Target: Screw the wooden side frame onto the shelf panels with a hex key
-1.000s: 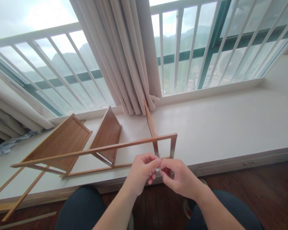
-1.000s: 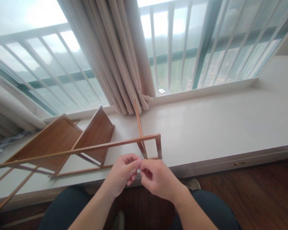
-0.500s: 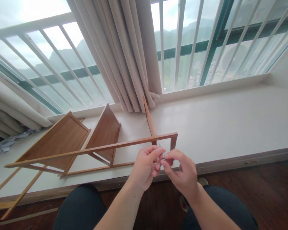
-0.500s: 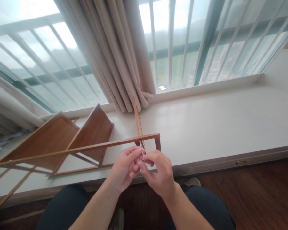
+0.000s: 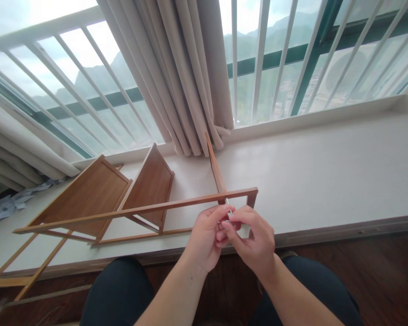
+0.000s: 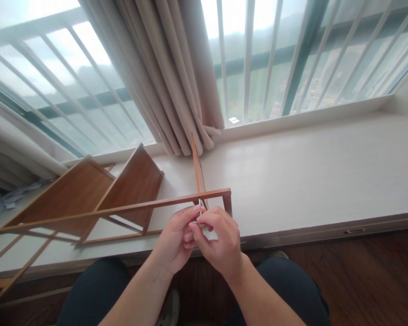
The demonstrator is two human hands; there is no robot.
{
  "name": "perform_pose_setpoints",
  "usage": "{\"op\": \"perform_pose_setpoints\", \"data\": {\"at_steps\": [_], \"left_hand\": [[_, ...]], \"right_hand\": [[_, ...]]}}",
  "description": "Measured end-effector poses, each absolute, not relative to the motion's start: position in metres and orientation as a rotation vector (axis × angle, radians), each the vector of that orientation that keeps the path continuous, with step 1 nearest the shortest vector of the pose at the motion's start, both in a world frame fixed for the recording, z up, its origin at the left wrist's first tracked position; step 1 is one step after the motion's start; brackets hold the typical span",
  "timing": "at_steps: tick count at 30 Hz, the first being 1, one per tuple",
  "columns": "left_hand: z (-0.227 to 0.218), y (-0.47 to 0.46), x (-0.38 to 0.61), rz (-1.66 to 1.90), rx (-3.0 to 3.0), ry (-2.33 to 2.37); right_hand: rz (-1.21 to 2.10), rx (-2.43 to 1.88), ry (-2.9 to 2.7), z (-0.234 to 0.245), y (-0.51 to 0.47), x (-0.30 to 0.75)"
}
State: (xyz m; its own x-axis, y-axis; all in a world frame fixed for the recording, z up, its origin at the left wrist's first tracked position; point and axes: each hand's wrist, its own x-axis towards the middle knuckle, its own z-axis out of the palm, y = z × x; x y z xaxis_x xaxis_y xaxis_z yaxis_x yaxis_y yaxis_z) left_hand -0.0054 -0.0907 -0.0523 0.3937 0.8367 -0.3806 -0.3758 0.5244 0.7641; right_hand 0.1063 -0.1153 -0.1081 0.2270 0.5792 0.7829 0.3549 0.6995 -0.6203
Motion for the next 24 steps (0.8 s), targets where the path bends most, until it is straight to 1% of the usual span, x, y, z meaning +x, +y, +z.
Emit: {"op": "perform_pose_setpoints", "data": {"at_steps": [24], "left_hand": [[-0.0541,-0.0884,-0.0067,0.852,0.678,0.906]], "right_hand": [[0.18,-0.888,-1.391,-0.1065,-0.1148,0.1038]]}}
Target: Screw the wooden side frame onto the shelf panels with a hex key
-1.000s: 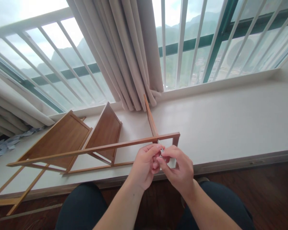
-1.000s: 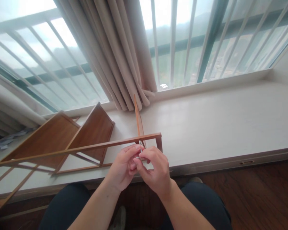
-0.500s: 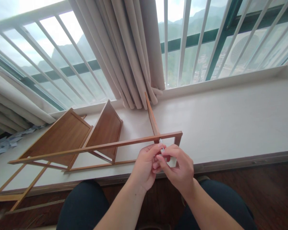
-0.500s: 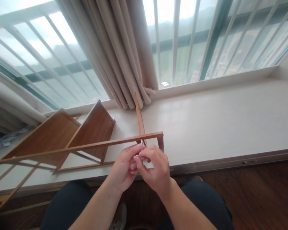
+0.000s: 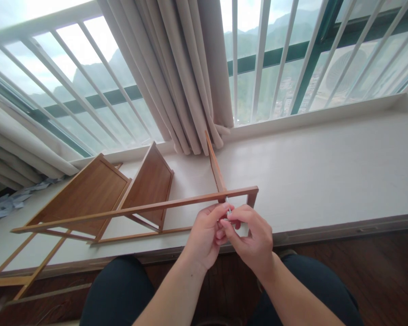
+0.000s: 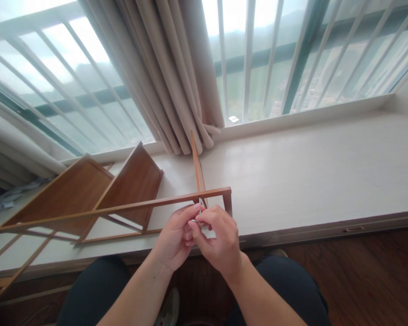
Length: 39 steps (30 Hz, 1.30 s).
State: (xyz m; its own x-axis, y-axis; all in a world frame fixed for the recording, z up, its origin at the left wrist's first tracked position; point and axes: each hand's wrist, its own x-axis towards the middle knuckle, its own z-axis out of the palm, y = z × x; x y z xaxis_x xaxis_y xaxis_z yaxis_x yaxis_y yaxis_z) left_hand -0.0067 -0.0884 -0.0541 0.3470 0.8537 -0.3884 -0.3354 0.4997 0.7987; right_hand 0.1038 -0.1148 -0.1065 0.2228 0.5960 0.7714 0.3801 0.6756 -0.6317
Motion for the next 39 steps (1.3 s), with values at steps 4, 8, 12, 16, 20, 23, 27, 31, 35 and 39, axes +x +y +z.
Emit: {"op": "perform_pose_setpoints", "data": {"at_steps": [4,8,12,16,20,23,27,31,35,39], "left_hand": [[-0.0544,-0.0878,-0.0067,0.847,0.692,0.91],[-0.0559,-0.0873,-0.0061,0.842,0.693,0.921],[-0.0553,-0.0869,-0.0057,0.84,0.683,0.934],[-0.0538,-0.0869,-0.0055,0.856,0.669,0.914],[-0.054,-0.0867,-0.0051,0.857,0.656,0.909],[-0.0546,-0.0865,-0.0051,0.856,0.652,0.909],[-0.0547,-0.0864,-0.0056,0.86,0.646,0.903],[-0.0548,-0.0865,-0.0058,0.855,0.652,0.895],[-0.0557,-0.0863,-0.0055,0.858,0.647,0.899],[-0.057,-0.0862,-0.0054,0.869,0.644,0.899]], "right_hand": [[0.181,-0.905,-1.374,-0.1069,-0.1145,0.1027],[0.187,-0.94,-1.356,-0.1077,-0.1149,0.1014],[0.183,-0.965,-1.34,-0.1076,-0.1158,0.1014],[0.178,-0.992,-1.344,-0.1064,-0.1161,0.1024],[0.171,-1.023,-1.384,-0.1045,-0.1159,0.1037],[0.174,-1.029,-1.395,-0.1034,-0.1158,0.1044],[0.179,-1.027,-1.396,-0.1025,-0.1159,0.1044],[0.176,-1.029,-1.395,-0.1021,-0.1159,0.1044],[0.178,-1.033,-1.4,-0.1018,-0.1162,0.105],[0.186,-1.025,-1.41,-0.1017,-0.1166,0.1059]]}}
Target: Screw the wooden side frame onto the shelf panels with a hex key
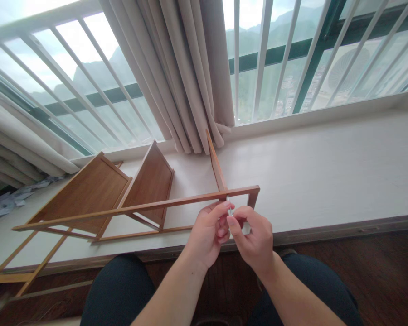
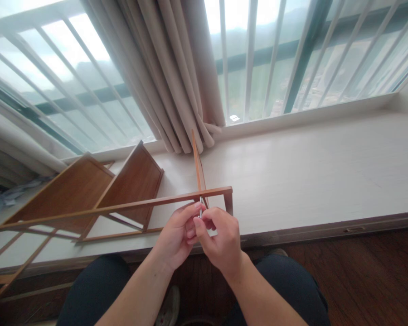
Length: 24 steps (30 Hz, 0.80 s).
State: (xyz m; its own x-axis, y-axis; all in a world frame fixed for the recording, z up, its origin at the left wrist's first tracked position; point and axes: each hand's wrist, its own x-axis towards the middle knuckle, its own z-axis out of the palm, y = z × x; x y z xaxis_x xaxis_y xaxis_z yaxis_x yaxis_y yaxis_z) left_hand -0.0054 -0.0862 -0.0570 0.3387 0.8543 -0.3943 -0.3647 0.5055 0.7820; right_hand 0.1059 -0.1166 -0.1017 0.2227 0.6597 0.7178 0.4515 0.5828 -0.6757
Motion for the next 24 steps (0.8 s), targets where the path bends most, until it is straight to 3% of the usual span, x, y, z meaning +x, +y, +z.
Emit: {"op": "perform_pose_setpoints", "data": {"at_steps": [24], "left_hand": [[-0.0606,-0.0867,-0.0048,0.887,0.618,0.865]], "right_hand": [[0.254,-1.019,-1.408,-0.1007,-0.1194,0.1067]]}}
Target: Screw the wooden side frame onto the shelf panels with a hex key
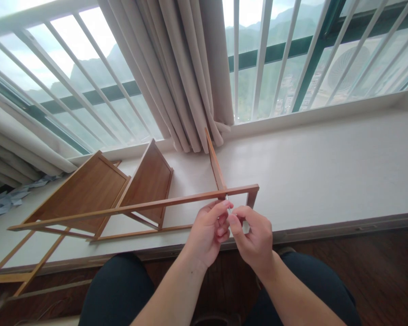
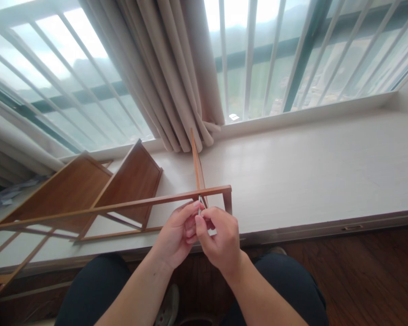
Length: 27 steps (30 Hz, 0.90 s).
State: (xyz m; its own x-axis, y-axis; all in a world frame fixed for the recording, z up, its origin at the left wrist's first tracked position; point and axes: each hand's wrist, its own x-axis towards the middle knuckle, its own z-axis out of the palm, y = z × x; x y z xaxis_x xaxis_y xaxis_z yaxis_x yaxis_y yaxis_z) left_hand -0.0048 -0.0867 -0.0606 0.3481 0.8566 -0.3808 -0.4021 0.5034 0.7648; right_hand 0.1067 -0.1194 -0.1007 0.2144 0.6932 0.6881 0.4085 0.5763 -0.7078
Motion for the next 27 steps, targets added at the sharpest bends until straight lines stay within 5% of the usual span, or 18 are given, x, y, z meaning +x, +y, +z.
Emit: {"op": "perform_pose_setpoints", "data": {"at_steps": [27], "left_hand": [[-0.0571,-0.0872,-0.004,0.86,0.626,0.857]], "right_hand": [[0.688,-0.988,-1.145,-0.103,-0.1196,0.1042]]}}
